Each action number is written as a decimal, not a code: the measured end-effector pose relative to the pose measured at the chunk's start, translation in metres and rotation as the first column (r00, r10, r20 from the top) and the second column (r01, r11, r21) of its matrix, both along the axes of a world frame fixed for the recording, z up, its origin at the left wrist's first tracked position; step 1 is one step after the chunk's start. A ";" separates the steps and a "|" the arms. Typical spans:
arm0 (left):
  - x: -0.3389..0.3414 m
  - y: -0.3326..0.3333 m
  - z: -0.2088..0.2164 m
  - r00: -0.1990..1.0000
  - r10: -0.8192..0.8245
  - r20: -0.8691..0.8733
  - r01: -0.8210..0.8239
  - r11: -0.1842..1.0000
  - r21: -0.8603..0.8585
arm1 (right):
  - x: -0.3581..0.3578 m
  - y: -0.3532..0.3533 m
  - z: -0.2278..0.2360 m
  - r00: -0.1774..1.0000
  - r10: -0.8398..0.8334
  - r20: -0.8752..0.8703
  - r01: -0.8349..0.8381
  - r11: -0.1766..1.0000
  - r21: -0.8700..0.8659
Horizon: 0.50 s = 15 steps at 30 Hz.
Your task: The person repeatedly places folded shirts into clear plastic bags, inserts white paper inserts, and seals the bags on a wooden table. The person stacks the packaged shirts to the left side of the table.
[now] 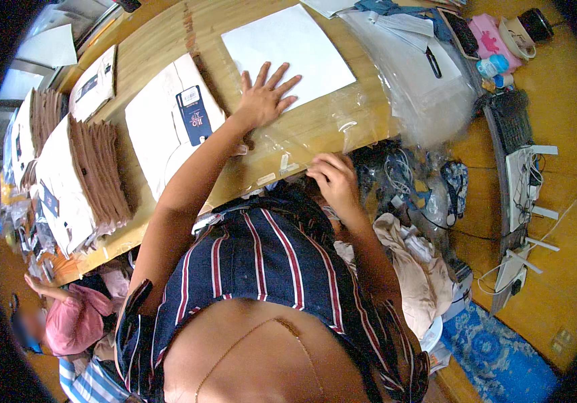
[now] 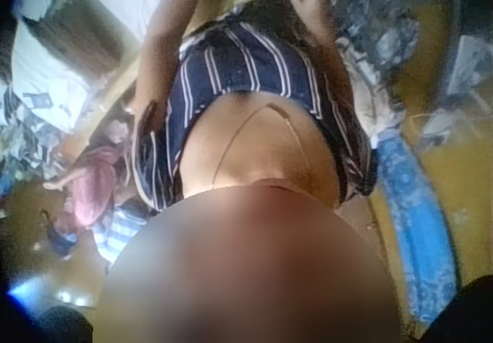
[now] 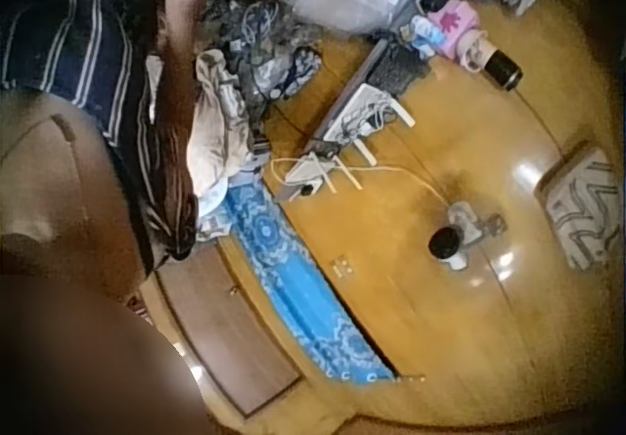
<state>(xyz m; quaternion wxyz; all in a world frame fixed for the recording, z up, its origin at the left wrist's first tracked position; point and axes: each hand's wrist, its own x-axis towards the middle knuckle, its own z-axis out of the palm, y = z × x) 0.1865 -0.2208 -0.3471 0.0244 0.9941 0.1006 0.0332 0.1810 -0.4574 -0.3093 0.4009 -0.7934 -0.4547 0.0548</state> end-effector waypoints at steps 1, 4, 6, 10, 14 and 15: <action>-0.002 -0.006 -0.001 1.000 0.012 0.002 -0.012 1.000 -0.017 | 0.000 -0.013 -0.001 0.997 -0.010 -0.082 0.011 1.000 0.015; -0.015 -0.037 0.008 0.985 -0.149 0.091 0.154 0.986 -0.056 | 0.004 -0.045 -0.008 0.918 -0.108 -0.381 0.115 0.993 -0.004; -0.028 -0.065 0.019 0.948 -0.297 0.116 0.316 0.926 -0.208 | 0.004 -0.060 -0.018 0.865 -0.176 -0.471 0.195 0.981 -0.010; -0.039 -0.106 0.005 0.913 -0.286 0.290 0.373 0.874 -0.313 | 0.004 -0.064 -0.022 0.671 -0.443 -0.595 0.365 0.895 -0.255; -0.039 -0.138 0.010 0.922 -0.160 0.352 0.324 0.816 -0.479 | 0.004 -0.064 -0.028 0.482 -0.341 -0.807 0.436 0.892 -0.117; -0.039 -0.145 0.018 0.925 -0.108 0.364 0.305 0.782 -0.544 | 0.004 -0.064 -0.034 0.429 -0.323 -0.844 0.483 0.871 -0.088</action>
